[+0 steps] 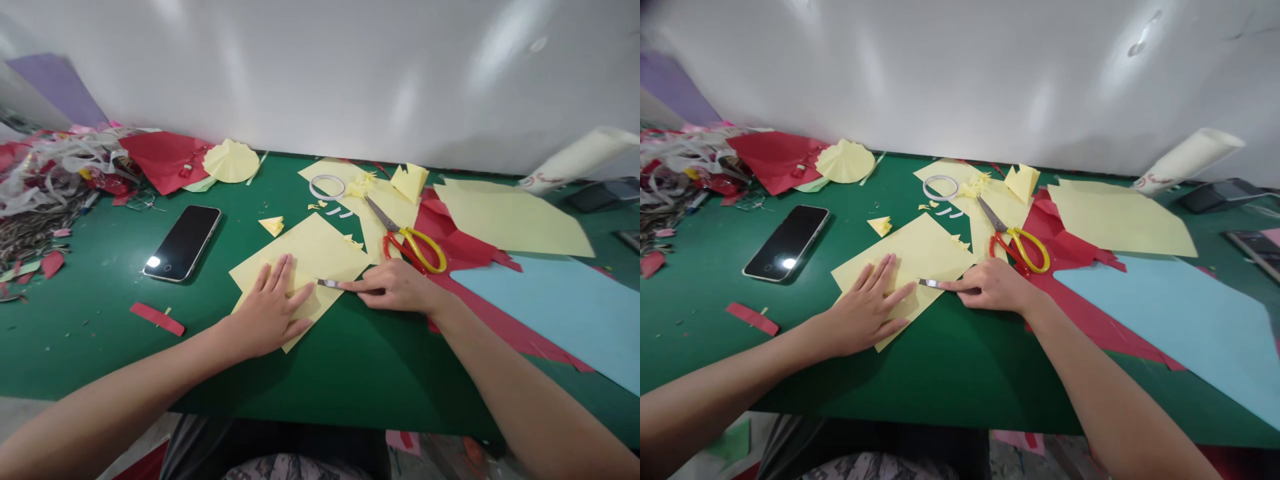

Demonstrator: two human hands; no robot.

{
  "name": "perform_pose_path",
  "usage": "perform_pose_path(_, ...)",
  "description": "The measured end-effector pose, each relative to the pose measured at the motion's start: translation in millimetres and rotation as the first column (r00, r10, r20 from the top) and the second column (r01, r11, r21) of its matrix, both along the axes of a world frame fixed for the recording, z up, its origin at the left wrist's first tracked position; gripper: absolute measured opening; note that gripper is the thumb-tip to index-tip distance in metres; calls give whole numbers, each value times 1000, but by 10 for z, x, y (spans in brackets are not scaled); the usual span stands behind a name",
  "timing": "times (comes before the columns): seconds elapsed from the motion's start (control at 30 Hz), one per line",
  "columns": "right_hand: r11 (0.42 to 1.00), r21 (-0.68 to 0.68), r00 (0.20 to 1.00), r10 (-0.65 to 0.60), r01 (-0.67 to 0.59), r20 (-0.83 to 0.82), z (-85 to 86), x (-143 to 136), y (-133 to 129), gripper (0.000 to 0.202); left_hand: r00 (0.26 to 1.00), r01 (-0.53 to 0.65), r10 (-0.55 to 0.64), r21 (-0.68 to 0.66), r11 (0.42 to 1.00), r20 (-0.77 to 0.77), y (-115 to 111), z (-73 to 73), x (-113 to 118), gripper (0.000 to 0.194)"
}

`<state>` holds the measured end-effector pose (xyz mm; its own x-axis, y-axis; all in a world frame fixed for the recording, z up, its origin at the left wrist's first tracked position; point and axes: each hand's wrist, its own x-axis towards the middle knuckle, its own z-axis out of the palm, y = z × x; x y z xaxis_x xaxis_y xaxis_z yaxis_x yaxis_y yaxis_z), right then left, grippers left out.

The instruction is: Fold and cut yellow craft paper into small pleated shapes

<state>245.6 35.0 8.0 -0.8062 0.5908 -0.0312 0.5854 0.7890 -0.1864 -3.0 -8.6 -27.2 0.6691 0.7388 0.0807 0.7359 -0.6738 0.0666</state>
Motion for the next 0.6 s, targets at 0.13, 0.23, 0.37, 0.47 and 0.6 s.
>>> perform_pose_path(0.13,1000,11,999,25,-25,-21,-26,-6,14,35,1000,2,-2,-6,1000,3,2,1,2,51)
perform_pose_path(0.23,999,28,999,17,-16,-31,-45,-3,29,35,1000,6,-6,-11,1000,5,7,11,6,50)
perform_pose_path(0.37,1000,9,1000,-1,1,-31,-32,-25,33,36,1000,23,-22,-33,999,17,10,38,13,48)
perform_pose_path(0.47,999,-45,999,1,-3,-36,3,-46,17,36,999,42,-41,-61,997,20,14,58,9,48)
perform_pose_path(0.6,987,-162,1000,-15,12,-14,45,-29,-28,36,991,131,-129,-99,986,30,75,110,-35,55)
